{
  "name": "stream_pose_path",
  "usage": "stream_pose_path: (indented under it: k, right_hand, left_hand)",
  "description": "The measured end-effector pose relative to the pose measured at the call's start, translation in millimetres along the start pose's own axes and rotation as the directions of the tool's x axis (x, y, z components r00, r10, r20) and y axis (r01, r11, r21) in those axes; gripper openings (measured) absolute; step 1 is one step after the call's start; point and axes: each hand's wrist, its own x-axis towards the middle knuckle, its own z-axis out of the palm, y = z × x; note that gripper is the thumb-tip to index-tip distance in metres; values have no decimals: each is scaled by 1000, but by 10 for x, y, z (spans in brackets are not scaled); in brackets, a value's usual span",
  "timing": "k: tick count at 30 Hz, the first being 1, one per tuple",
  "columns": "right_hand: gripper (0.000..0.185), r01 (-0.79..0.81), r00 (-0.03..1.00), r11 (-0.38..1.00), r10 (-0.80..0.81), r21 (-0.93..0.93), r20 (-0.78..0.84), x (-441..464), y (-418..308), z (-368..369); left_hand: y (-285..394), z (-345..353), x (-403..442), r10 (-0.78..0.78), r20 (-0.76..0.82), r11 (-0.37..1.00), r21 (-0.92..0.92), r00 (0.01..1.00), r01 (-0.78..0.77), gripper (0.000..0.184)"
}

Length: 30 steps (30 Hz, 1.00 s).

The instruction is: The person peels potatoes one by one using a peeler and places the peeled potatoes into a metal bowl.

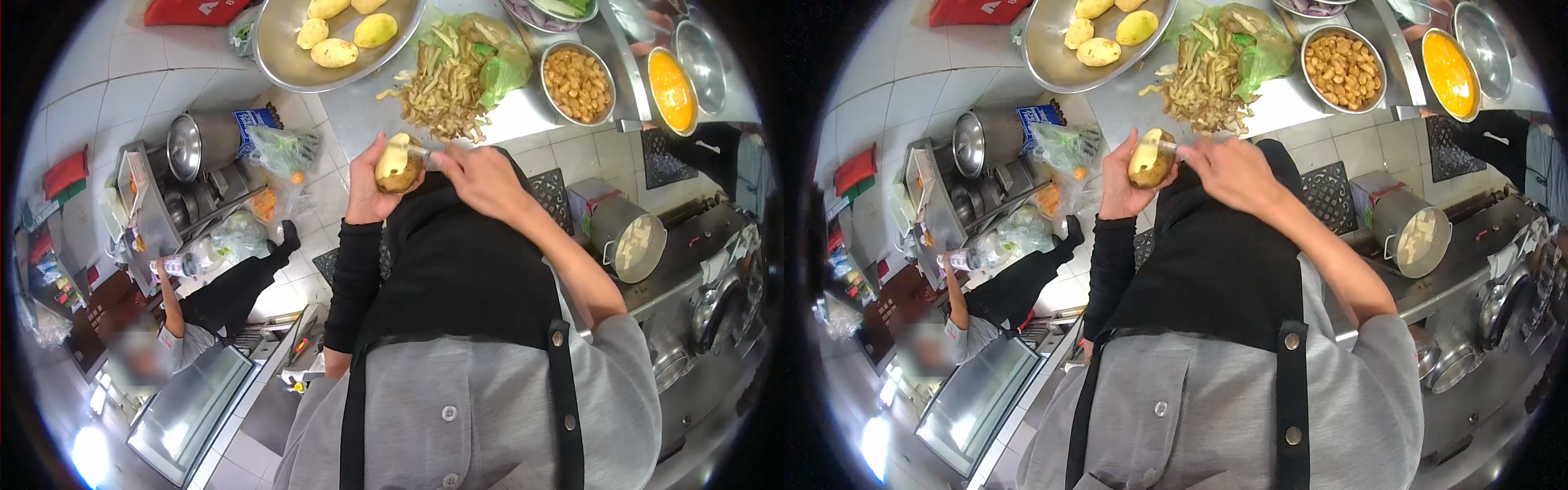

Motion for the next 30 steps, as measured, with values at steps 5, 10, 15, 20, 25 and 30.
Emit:
stream_pose_path:
  k: [5,10,15,20,25,30]
  right_hand:
    - [50,131,991,991,-130,-39,30,-64,-41,63]
    - [49,-27,995,979,8,-203,-97,367,667,176]
    - [47,23,999,999,-22,38,-32,-4,14,-47]
    - [45,131,991,991,-132,-38,-9,-171,-28,43]
    - [47,-89,989,972,60,-216,-136,255,660,64]
    - [45,-43,994,997,49,63,-103,-62,213,-22]
  left_hand:
    - [3,-194,101,-34,40,996,89,999,30,44]
    - [76,-151,-26,-72,146,997,20,987,69,46]
    - [-35,-105,42,30,61,999,9,998,-31,44]
    - [-78,-26,81,27,2,995,94,1000,-27,43]
    - [-46,-55,43,-115,164,992,71,980,105,45]
    - [-103,38,113,5,31,997,77,999,-7,49]
